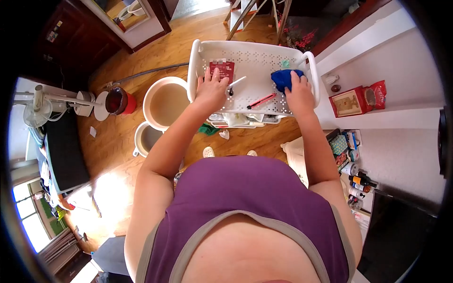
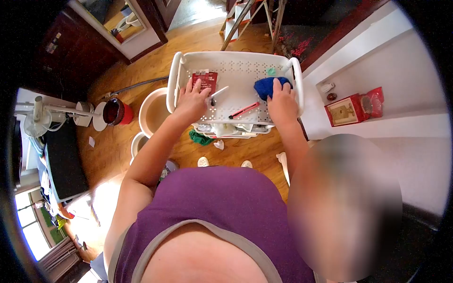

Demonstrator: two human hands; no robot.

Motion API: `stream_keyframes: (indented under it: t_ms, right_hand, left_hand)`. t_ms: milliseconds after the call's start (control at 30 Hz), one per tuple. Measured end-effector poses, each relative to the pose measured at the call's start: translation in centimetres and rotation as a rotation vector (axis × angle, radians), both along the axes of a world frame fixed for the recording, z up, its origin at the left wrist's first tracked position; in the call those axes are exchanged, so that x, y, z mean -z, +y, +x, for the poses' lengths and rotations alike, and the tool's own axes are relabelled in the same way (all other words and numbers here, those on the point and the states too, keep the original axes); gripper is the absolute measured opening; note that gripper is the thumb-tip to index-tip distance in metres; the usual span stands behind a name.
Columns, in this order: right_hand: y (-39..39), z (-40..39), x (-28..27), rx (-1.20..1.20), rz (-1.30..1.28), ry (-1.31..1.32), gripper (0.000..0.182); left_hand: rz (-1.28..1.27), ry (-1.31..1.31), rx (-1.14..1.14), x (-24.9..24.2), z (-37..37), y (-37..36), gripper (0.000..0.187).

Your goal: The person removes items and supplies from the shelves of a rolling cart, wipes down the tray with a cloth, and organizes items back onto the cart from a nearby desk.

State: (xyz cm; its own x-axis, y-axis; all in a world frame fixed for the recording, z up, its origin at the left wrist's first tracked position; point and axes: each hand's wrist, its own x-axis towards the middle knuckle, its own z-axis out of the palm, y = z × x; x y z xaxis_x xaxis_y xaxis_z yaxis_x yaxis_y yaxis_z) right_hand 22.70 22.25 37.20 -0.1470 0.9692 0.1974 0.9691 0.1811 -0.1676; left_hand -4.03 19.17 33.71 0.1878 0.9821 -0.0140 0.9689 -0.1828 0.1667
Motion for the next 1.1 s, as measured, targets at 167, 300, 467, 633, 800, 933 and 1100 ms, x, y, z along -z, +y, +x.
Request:
stream_keyframes:
  t_ms: [167,300,467,633,800,933,1100]
  right_hand:
    - [1.7,-3.2,3.9,-0.218,-0.021,0.175,0.045]
    - [0.8,-5.4,2.5,-0.196,-0.026,0.604,0.050]
    - [-2.3,-1.2,0.3,0.048,0.173,0.307,0.059]
    - [-9.9,0.1,0.4,0.065,0.264,0.063,0.051]
    - [-20.0,5.6,3.9,0.059,0.256,0.447,0.033]
    - [-28.4,12.2,10.8,0.893,0.031,1.067,0.029]
    - [-36.9,28.6,21.7,1.513,0.117,1.083,0.025]
  left_hand:
    - [0.018,-0.014,-0.129,-1.0,0.8,0.5,0.035]
    - [0.137,-0.001,-0.061,-1.0,1.4,1.4,0.036]
    - [0.239,0.072,-0.078,0.2,1.2,3.5,0.040]
    - [0.276,0.080,0.008,0.4,2.8,3.4,0.037]
    - [0.347,-0.101,0.311,0.8,8.6,1.6,0.035]
    - [0.468,-0.403,0.626,-2.2,13.1,-1.9,0.027]
    - [0.438,-0.428,0.789,-3.3,19.6,-7.5,0.019]
